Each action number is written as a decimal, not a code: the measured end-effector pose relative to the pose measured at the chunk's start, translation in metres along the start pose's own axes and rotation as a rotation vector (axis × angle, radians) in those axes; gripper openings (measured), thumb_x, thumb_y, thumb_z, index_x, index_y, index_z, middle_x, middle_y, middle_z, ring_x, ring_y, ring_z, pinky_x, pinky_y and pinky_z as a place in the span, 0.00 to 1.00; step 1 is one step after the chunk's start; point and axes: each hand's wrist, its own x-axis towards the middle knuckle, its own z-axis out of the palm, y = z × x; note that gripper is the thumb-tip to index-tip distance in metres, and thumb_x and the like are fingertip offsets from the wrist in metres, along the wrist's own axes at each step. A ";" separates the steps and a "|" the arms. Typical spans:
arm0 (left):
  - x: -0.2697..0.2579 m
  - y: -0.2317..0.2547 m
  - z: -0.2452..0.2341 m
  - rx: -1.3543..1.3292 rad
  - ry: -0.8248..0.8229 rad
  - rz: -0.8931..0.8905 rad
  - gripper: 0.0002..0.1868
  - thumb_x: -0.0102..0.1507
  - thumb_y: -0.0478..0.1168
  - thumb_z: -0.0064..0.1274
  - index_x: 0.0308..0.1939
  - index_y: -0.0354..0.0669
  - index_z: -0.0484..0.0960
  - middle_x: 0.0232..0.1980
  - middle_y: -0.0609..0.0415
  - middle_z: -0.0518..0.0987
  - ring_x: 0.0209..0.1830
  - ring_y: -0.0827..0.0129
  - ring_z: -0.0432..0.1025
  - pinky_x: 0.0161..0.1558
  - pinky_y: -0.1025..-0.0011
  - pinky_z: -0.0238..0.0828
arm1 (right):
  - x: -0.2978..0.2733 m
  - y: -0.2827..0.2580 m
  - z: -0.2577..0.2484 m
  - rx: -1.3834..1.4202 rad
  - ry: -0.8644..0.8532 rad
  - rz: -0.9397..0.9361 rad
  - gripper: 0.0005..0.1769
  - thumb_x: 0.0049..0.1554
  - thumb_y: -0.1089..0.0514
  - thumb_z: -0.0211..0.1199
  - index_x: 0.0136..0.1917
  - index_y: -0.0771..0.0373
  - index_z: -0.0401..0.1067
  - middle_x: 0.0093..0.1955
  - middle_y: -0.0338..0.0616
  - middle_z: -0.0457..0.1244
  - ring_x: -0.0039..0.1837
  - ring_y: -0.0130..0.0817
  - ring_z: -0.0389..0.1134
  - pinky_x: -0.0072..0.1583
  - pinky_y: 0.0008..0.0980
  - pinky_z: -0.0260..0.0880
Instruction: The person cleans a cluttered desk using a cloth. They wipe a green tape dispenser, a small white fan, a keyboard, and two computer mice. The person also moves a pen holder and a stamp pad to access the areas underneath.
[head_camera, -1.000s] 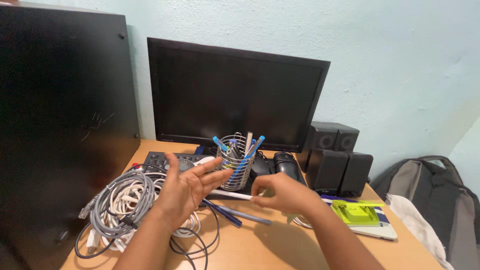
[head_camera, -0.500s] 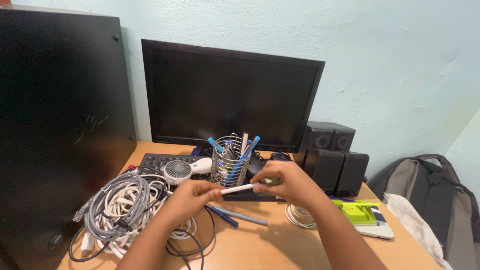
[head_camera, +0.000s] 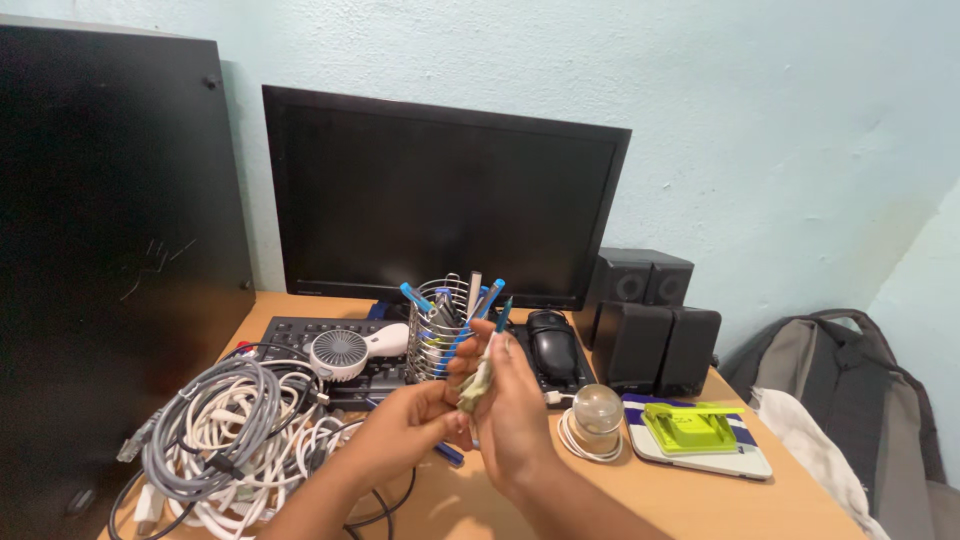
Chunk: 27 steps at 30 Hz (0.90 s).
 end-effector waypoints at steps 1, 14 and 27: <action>-0.001 0.002 -0.001 0.033 0.031 -0.025 0.12 0.65 0.36 0.54 0.49 0.30 0.80 0.42 0.49 0.86 0.42 0.70 0.81 0.49 0.69 0.79 | 0.000 0.000 0.000 -0.059 -0.050 -0.035 0.21 0.64 0.46 0.47 0.62 0.61 0.66 0.42 0.36 0.62 0.43 0.25 0.64 0.44 0.29 0.67; -0.023 0.067 0.001 0.006 0.343 0.258 0.14 0.62 0.40 0.58 0.47 0.34 0.89 0.68 0.52 0.76 0.58 0.69 0.76 0.58 0.67 0.74 | 0.020 0.012 -0.033 -0.521 -0.611 0.039 0.24 0.72 0.42 0.48 0.48 0.65 0.68 0.30 0.29 0.51 0.30 0.18 0.48 0.33 0.21 0.48; -0.029 0.081 -0.018 0.354 0.566 0.344 0.09 0.62 0.38 0.60 0.42 0.37 0.88 0.48 0.52 0.85 0.45 0.70 0.82 0.49 0.72 0.78 | 0.020 -0.059 -0.025 -0.784 -0.239 -0.796 0.10 0.61 0.60 0.67 0.55 0.66 0.77 0.49 0.42 0.70 0.52 0.21 0.69 0.53 0.23 0.71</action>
